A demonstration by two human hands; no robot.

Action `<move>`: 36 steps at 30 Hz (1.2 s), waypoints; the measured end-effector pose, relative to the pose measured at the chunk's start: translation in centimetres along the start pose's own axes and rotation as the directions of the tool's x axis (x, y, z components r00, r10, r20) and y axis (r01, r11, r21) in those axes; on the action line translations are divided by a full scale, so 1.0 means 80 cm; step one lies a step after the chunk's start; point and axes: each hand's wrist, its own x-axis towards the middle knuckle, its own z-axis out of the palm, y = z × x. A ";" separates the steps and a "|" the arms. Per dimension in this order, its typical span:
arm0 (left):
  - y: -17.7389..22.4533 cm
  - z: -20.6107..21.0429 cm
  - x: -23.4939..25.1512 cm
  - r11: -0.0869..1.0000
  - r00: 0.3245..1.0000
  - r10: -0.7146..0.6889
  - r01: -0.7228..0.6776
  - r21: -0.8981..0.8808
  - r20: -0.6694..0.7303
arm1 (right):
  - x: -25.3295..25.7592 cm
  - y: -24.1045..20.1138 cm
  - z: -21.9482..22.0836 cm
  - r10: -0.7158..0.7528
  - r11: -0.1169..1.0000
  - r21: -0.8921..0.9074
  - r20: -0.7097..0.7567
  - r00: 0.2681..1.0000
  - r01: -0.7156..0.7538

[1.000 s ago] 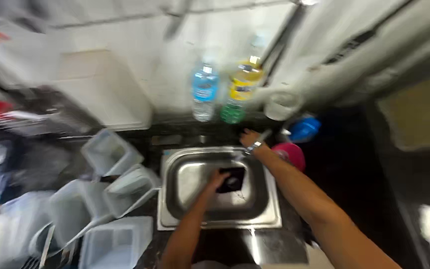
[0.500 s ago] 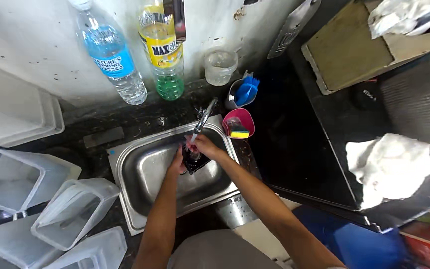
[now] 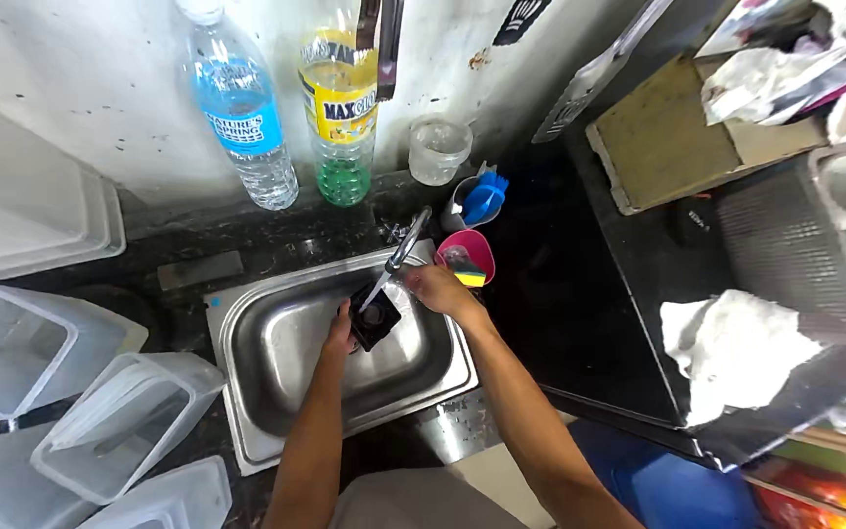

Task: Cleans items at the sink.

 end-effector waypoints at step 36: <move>-0.025 -0.015 -0.004 0.971 0.957 0.140 -0.082 0.226 -0.254 | 0.091 0.001 0.246 0.350 0.936 -0.011 0.134 0.927 -0.352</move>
